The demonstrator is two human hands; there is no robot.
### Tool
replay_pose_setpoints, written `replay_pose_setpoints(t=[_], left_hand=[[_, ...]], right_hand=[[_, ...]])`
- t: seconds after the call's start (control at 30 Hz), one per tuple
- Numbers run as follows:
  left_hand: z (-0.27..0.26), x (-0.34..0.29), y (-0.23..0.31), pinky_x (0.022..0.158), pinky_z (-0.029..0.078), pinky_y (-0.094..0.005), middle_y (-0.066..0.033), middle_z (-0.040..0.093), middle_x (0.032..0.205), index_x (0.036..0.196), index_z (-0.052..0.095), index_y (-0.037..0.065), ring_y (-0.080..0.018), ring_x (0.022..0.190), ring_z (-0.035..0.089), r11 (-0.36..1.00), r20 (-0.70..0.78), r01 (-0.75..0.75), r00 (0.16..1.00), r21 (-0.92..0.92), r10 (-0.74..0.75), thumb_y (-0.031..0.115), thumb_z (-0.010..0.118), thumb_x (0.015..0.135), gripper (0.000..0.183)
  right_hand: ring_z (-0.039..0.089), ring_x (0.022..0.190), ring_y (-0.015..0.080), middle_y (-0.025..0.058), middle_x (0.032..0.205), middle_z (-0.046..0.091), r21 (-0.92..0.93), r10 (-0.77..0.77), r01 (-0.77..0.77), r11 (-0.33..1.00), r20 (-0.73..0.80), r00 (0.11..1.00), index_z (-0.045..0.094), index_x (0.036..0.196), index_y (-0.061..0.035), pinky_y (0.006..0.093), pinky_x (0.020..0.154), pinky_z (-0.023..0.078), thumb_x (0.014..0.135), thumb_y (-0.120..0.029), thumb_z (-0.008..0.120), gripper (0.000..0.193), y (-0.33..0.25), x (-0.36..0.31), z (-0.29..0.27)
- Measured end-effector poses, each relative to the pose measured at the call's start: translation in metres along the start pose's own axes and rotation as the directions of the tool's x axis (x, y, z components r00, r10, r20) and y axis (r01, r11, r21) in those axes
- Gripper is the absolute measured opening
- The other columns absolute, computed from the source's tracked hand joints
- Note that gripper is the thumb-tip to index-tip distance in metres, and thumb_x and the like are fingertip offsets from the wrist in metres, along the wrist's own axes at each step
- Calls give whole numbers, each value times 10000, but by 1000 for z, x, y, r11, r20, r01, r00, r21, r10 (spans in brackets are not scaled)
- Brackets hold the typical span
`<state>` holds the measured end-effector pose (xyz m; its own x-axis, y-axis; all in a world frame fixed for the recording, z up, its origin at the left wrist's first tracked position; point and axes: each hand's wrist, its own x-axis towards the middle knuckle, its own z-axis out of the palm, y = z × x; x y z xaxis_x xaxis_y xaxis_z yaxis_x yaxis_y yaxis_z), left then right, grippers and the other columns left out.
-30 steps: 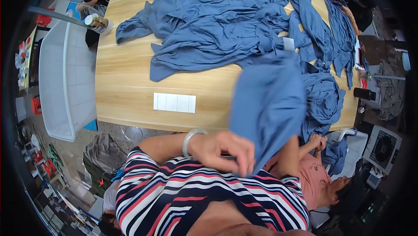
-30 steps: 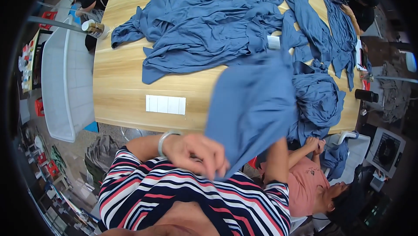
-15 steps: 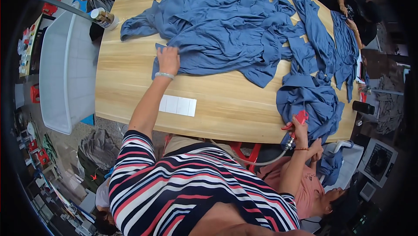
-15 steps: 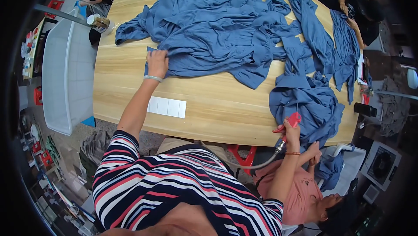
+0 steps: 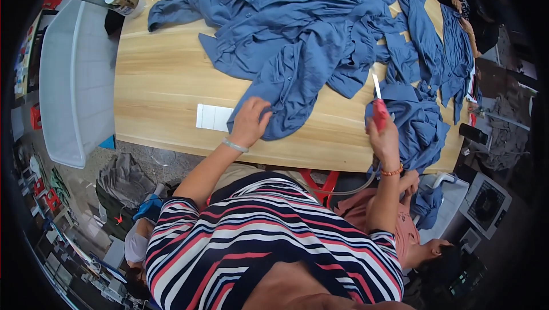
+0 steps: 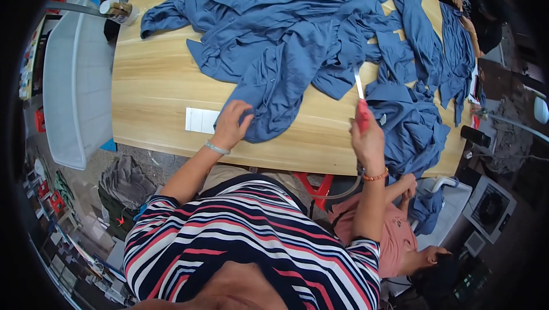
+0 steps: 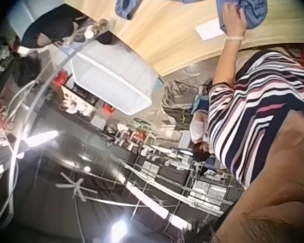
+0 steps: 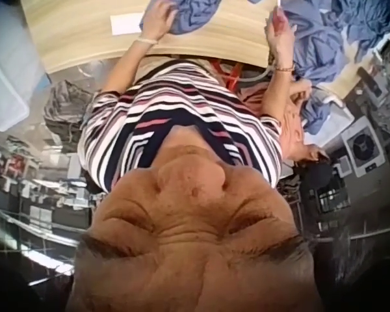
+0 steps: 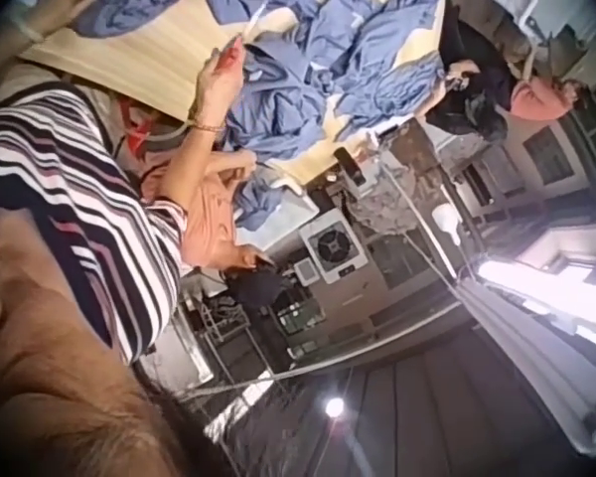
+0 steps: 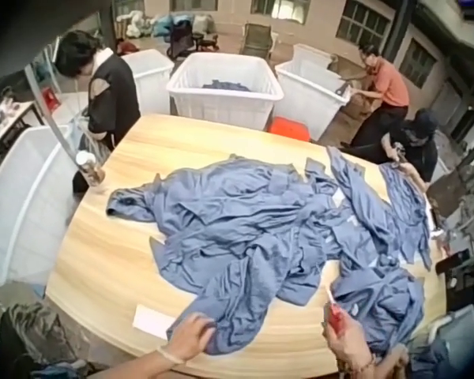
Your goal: Trim and separate pieces of blue garment fabric using scissors.
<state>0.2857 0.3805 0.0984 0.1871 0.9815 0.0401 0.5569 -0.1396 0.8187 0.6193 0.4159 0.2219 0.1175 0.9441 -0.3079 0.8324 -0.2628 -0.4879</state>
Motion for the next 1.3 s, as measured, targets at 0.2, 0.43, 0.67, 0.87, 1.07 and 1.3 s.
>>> replay_pose_setpoints(t=[0.2, 0.43, 0.67, 0.87, 1.07, 1.3], left_hand=[[35, 48, -3, 992, 380, -420, -130, 487, 1308, 1195, 552, 77, -340, 1217, 451, 972, -77, -179, 978, 150, 192, 106, 641, 809, 397], [59, 66, -46, 1126, 141, -529, -76, 339, 1474, 1368, 458, 198, -355, 1391, 213, 879, 135, -232, 972, 416, 192, 209, 612, 834, 556], [50, 65, -43, 1132, 137, -522, -95, 343, 1474, 1269, 522, 101, -352, 1397, 212, 862, 236, -268, 955, 431, 179, 143, 590, 814, 462], [25, 50, -68, 1016, 326, -447, -100, 548, 1260, 1236, 539, 84, -317, 1205, 456, 977, -48, -212, 976, 25, 213, 91, 584, 799, 439], [7, 49, -72, 827, 397, -410, -78, 583, 964, 1138, 565, 90, -286, 945, 526, 924, -72, -103, 988, 368, 139, 39, 645, 747, 402], [-6, 51, -75, 720, 426, -373, -74, 550, 894, 940, 589, 91, -273, 867, 543, 959, -76, -76, 992, 273, 100, 84, 663, 757, 198]], right_hand=[[623, 768, 425, 228, 812, 646, -209, -162, 219, 953, 261, 952, 550, 1181, -115, 495, 675, 486, 854, -323, 607, 392, -55, 3, 23], [638, 714, 385, 203, 725, 645, -306, -204, 423, 853, 550, 810, 584, 1027, -55, 471, 649, 492, 846, -349, 610, 347, -61, -12, 55], [640, 718, 364, 194, 722, 644, -300, -234, 402, 865, 466, 853, 588, 970, -42, 455, 656, 494, 850, -335, 601, 316, -73, 12, 54], [622, 811, 402, 226, 897, 645, 44, -397, 431, 901, 483, 781, 541, 1226, -82, 443, 725, 490, 829, -271, 649, 453, -82, 44, 68], [609, 963, 372, 223, 1052, 629, 221, -429, 381, 898, 243, 870, 495, 1276, -48, 382, 835, 475, 825, -236, 654, 514, -88, 132, 112], [547, 1108, 388, 210, 1208, 565, -10, -106, 108, 994, 104, 989, 503, 1295, -99, 412, 938, 442, 810, -207, 637, 515, -27, 120, 112]])
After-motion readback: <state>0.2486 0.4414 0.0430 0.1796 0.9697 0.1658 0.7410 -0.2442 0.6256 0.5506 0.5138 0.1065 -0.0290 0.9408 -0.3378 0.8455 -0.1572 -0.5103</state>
